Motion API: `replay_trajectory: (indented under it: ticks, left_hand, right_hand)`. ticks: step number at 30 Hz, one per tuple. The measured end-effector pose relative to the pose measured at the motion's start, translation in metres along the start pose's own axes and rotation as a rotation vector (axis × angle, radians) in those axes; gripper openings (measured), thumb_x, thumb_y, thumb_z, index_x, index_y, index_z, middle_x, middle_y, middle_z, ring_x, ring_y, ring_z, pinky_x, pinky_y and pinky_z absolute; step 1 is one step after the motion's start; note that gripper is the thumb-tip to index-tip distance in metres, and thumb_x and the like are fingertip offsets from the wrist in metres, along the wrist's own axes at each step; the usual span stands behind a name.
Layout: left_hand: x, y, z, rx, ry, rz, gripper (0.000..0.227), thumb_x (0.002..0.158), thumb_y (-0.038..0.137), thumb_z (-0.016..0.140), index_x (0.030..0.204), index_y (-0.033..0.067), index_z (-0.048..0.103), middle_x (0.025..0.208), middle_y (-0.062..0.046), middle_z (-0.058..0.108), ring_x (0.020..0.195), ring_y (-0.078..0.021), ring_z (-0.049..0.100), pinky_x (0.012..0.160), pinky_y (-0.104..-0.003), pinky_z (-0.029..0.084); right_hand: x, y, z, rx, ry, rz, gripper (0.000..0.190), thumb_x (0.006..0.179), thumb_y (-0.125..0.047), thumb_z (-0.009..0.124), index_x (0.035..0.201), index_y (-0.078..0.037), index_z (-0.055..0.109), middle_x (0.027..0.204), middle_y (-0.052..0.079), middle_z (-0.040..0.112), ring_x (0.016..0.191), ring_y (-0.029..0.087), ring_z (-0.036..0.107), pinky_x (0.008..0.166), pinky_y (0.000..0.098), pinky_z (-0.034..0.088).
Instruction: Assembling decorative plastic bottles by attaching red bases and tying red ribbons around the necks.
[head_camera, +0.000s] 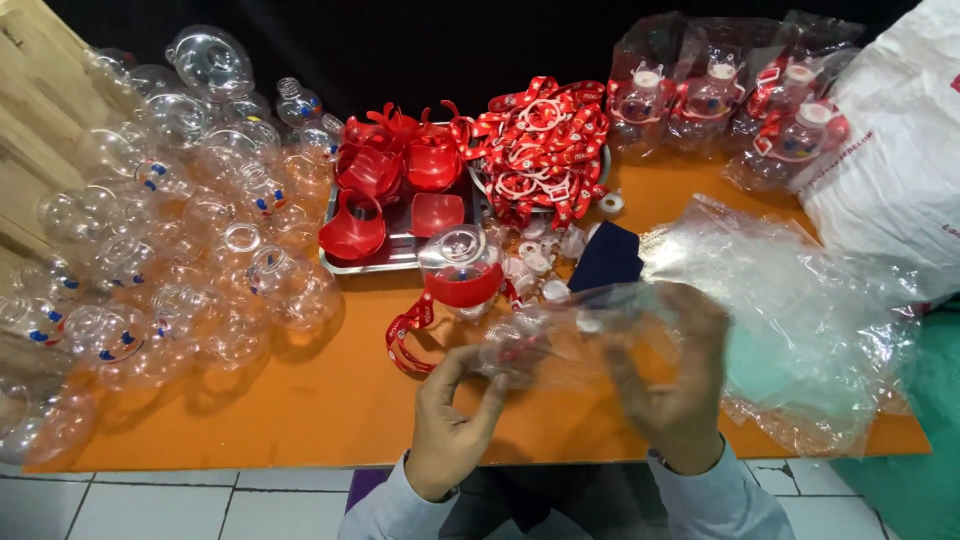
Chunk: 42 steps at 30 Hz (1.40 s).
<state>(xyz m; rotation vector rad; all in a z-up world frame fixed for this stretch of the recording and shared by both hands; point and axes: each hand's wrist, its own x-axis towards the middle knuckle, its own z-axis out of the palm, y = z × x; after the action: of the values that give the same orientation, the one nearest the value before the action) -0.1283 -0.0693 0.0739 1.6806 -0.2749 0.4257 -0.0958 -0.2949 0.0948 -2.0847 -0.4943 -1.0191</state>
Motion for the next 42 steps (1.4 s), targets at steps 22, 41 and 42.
replay_trajectory:
  ticks: [22,41,42]
  left_hand:
    - [0.017,-0.017,-0.012,0.315,0.110,0.395,0.015,0.096,-0.001,0.064,0.111,0.0000,0.067,0.116,-0.019,0.074,0.109,-0.0317,0.076,0.088,-0.034,0.065]
    - [0.010,-0.030,0.004,-0.115,0.165,0.178,0.020,0.106,0.023,0.055,0.111,0.0055,0.063,0.097,-0.005,0.067,0.085,-0.0162,0.065,0.075,-0.028,0.054]
    - [0.010,-0.029,0.005,-0.090,0.159,0.206,0.021,0.106,0.023,0.055,0.110,0.0051,0.064,0.095,-0.004,0.067,0.080,-0.0148,0.063,0.072,-0.027,0.053]
  right_hand:
    - [0.006,0.014,-0.002,0.204,-0.289,-0.038,0.025,0.093,-0.001,0.067,0.117,-0.004,0.070,0.109,0.011,0.078,0.099,0.024,0.077,0.089,0.0324,0.065]
    - [0.007,0.004,0.008,0.299,-0.195,0.084,0.041,0.092,-0.015,0.073,0.130,-0.008,0.058,0.109,0.008,0.072,0.092,0.019,0.071,0.086,0.0298,0.062]
    - [0.006,0.004,0.009,0.299,-0.157,0.051,0.027,0.093,-0.012,0.074,0.118,-0.008,0.066,0.099,0.007,0.074,0.080,0.016,0.071,0.077,0.0264,0.063]
